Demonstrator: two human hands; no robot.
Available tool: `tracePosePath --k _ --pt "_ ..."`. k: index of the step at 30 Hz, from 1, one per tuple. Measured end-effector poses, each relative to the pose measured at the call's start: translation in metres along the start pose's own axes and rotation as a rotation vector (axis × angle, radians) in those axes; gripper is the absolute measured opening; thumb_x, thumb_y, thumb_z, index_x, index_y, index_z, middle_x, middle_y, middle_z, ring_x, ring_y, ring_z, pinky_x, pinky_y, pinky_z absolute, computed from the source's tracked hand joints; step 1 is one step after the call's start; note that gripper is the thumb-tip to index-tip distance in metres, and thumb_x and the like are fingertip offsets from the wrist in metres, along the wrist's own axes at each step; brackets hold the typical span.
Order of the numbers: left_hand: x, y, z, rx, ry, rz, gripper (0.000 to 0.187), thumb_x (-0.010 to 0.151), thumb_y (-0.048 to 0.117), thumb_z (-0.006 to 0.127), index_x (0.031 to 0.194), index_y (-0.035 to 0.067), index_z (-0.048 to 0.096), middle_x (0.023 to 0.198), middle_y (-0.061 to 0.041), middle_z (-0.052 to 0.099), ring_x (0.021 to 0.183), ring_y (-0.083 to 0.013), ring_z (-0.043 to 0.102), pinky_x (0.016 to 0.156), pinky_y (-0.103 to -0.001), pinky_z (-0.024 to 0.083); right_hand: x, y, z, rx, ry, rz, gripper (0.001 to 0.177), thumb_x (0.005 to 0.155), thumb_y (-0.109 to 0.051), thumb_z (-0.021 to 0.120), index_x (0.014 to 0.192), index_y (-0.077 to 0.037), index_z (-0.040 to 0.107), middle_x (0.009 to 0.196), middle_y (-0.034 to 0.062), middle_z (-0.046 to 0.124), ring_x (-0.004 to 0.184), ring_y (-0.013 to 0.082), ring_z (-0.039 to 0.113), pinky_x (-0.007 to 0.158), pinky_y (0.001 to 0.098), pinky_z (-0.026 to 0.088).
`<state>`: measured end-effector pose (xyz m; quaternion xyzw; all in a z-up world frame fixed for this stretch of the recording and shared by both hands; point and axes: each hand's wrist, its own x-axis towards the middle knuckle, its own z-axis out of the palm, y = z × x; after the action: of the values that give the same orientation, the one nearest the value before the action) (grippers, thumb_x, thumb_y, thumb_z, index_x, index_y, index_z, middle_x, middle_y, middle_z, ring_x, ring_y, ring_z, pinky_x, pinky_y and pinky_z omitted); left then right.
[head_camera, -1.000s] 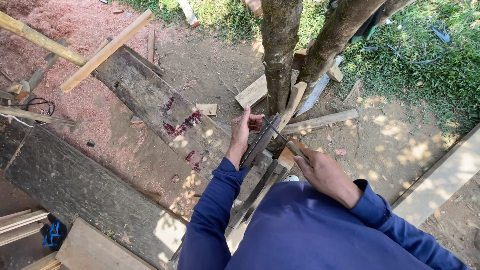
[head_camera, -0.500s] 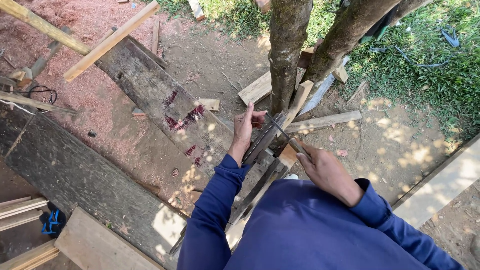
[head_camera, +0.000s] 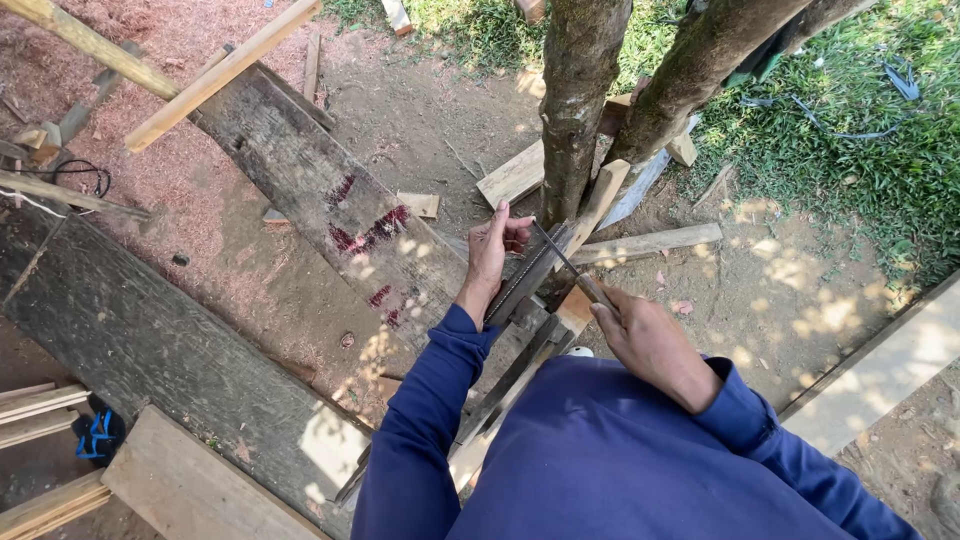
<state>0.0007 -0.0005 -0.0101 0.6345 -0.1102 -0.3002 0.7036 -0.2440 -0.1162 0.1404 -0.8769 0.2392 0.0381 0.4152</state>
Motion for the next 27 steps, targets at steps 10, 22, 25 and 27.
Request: tracePosePath --k 10,22,25,27 --pt "-0.003 0.011 0.001 -0.082 0.042 -0.003 0.059 0.103 0.052 0.053 0.113 -0.001 0.076 0.077 -0.005 0.070 0.067 -0.0119 0.067 0.061 -0.029 0.058 0.016 0.016 0.025 -0.107 0.122 -0.117 0.035 0.099 -0.030 0.057 0.122 -0.004 0.064 0.062 0.0238 0.066 0.061 0.0424 0.068 0.062 0.0539 0.055" --pt "-0.011 0.023 0.005 -0.061 0.019 -0.017 0.064 0.104 0.056 0.047 0.109 -0.001 0.078 0.080 -0.005 0.072 0.072 -0.0118 0.067 0.067 -0.028 0.058 0.004 0.015 0.023 -0.121 0.103 -0.072 0.040 0.099 -0.031 0.055 0.131 -0.006 0.060 0.060 0.0216 0.066 0.057 0.0394 0.069 0.060 0.0520 0.057" --pt "-0.010 0.020 0.005 -0.059 0.006 -0.025 0.066 0.104 0.057 0.046 0.109 0.000 0.078 0.081 -0.005 0.072 0.073 -0.0113 0.067 0.069 -0.028 0.057 0.004 0.016 0.023 -0.128 0.088 -0.049 0.041 0.100 -0.033 0.054 0.131 -0.006 0.059 0.059 0.0199 0.067 0.055 0.0365 0.070 0.060 0.0497 0.058" --pt "-0.010 0.021 0.005 -0.058 0.006 -0.025 0.066 0.104 0.057 0.046 0.109 0.000 0.078 0.081 -0.005 0.072 0.073 -0.0115 0.067 0.068 -0.029 0.058 0.003 0.015 0.022 -0.139 0.085 -0.045 0.042 0.100 -0.033 0.054 0.133 -0.007 0.058 0.059 0.0197 0.067 0.055 0.0364 0.070 0.060 0.0496 0.058"
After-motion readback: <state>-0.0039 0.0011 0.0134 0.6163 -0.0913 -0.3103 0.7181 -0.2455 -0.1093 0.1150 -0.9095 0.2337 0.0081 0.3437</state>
